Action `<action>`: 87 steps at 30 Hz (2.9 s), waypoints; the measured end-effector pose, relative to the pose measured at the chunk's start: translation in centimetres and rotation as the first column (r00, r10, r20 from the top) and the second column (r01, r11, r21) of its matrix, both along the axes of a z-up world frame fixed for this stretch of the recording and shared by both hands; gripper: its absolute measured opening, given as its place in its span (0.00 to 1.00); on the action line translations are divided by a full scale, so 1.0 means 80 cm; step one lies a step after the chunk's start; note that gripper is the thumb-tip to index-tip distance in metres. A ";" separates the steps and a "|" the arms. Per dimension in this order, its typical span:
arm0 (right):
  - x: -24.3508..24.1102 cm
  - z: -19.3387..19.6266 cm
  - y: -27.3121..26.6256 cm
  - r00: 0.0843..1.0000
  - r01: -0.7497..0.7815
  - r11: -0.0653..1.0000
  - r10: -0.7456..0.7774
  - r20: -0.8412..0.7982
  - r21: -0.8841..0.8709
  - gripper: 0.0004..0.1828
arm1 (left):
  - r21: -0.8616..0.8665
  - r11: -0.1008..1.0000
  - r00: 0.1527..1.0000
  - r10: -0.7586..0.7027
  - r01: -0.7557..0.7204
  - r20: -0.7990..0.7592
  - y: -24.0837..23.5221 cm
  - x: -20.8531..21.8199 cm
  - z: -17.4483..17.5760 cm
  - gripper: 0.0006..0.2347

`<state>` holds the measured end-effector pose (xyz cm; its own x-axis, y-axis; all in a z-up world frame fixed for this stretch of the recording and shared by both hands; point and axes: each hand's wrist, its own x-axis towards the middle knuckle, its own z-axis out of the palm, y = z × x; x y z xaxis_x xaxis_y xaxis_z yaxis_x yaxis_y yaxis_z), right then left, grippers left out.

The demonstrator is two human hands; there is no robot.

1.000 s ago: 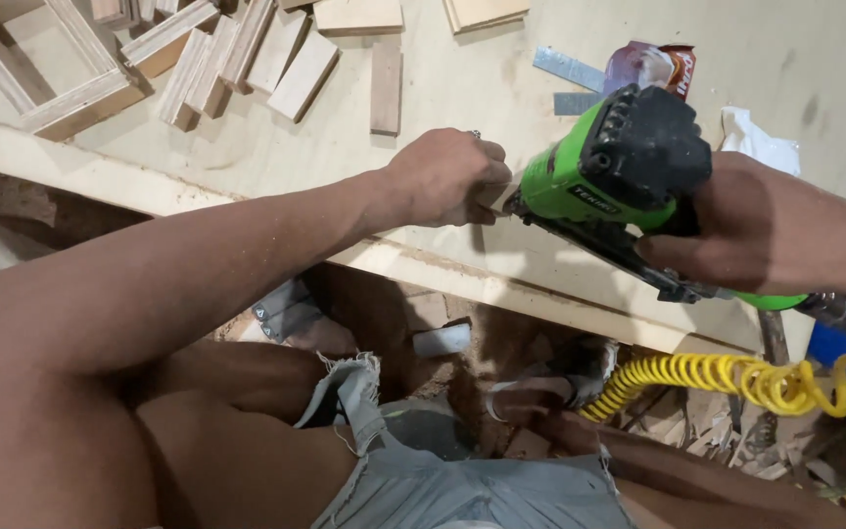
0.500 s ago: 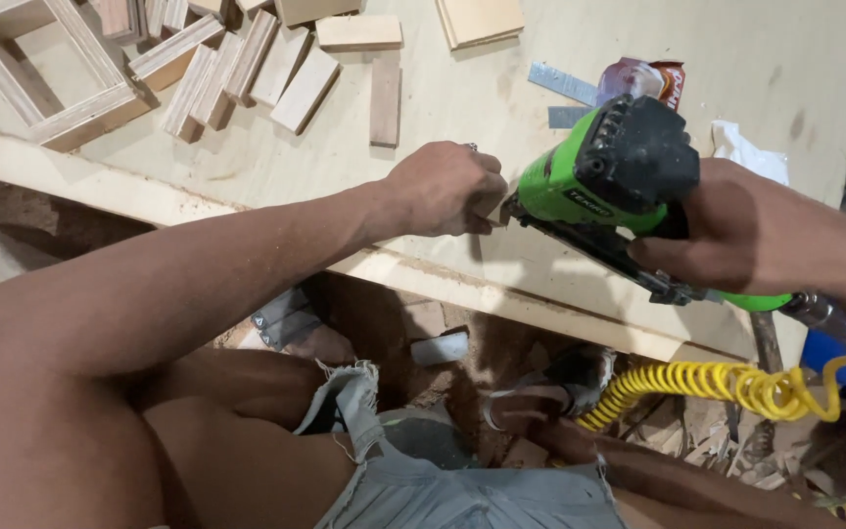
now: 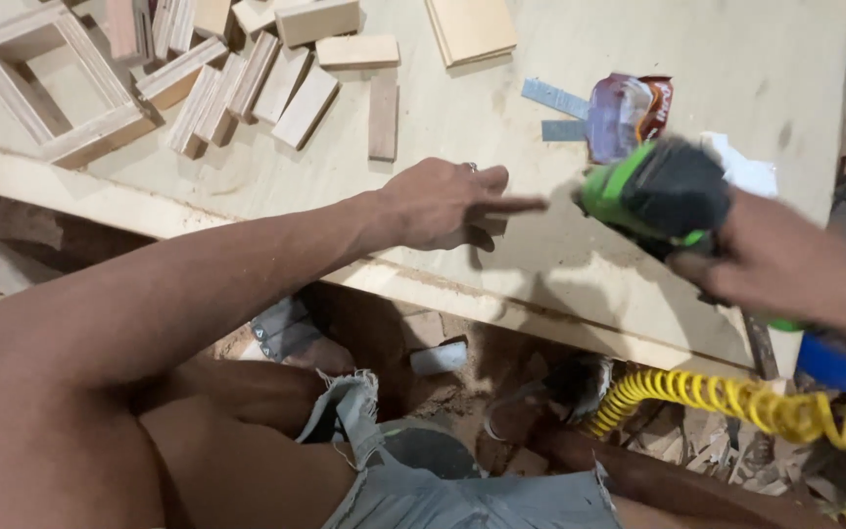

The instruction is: Assembling small wooden pieces into L-shaped frames using glue and a pneumatic nail gun.

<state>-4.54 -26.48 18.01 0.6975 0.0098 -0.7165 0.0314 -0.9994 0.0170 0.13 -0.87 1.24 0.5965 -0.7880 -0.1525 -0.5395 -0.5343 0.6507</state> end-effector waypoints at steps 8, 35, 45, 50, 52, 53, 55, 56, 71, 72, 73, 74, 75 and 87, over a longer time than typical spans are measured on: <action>-0.098 -0.178 -0.088 0.953 -0.060 0.940 0.154 0.259 -0.336 0.47 | -0.059 0.998 0.973 -0.021 0.008 -0.229 0.012 0.033 0.030 0.11; -0.081 -0.229 0.026 0.518 -0.592 0.700 -0.051 0.854 0.400 0.16 | 0.463 0.887 0.995 -0.043 -0.006 0.094 0.050 0.023 -0.027 0.40; 0.118 -0.246 -0.217 0.720 0.360 0.928 -0.344 0.603 0.100 0.62 | -0.099 0.984 0.984 0.138 -0.150 -0.116 0.084 -0.021 -0.076 0.49; 0.112 -0.287 -0.291 0.782 0.262 0.960 -0.151 0.604 -0.099 0.36 | -0.101 0.977 0.969 0.165 -0.186 -0.186 0.082 -0.016 -0.046 0.44; 0.111 -0.304 -0.312 0.671 0.402 0.915 -0.279 0.686 -0.021 0.33 | -0.032 0.985 0.964 0.157 -0.168 -0.214 0.079 -0.012 -0.037 0.50; 0.120 -0.336 -0.340 0.660 0.414 0.910 -0.288 0.694 -0.016 0.33 | -0.035 0.987 0.969 0.144 -0.155 -0.202 0.079 -0.011 -0.037 0.50; 0.127 -0.394 -0.409 0.338 0.469 0.844 -0.445 0.829 0.261 0.19 | -0.131 0.988 0.995 0.076 -0.085 -0.066 0.069 -0.007 -0.038 0.44; 0.126 -0.398 -0.400 0.317 0.492 0.831 -0.448 0.836 0.259 0.19 | -0.139 0.989 0.997 0.046 -0.053 -0.057 0.070 -0.004 -0.027 0.44; -0.032 -0.045 -0.029 0.400 -0.091 0.133 -0.903 0.158 0.987 0.13 | -0.113 0.993 0.944 0.064 -0.029 0.324 0.001 -0.006 0.097 0.47; -0.034 -0.044 -0.025 0.501 -0.044 0.303 -0.818 0.283 0.952 0.15 | -0.095 0.994 0.938 0.078 -0.048 0.337 0.006 -0.007 0.102 0.47; -0.037 -0.042 -0.021 0.594 -0.017 0.468 -0.706 0.385 0.884 0.17 | -0.078 0.995 0.932 0.084 -0.061 0.352 0.009 -0.007 0.107 0.48; -0.038 -0.040 -0.018 0.593 -0.021 0.463 -0.708 0.384 0.886 0.17 | -0.072 0.996 0.931 0.083 -0.061 0.356 0.016 -0.009 0.114 0.48; -0.042 -0.037 -0.018 0.719 -0.009 0.690 -0.498 0.484 0.724 0.21 | -0.030 0.998 0.918 0.063 -0.055 0.392 0.019 -0.012 0.119 0.46; -0.050 0.011 0.045 0.756 -0.268 0.959 0.267 0.598 -0.090 0.21 | 0.026 0.999 0.910 0.022 -0.036 0.413 0.017 -0.024 0.128 0.43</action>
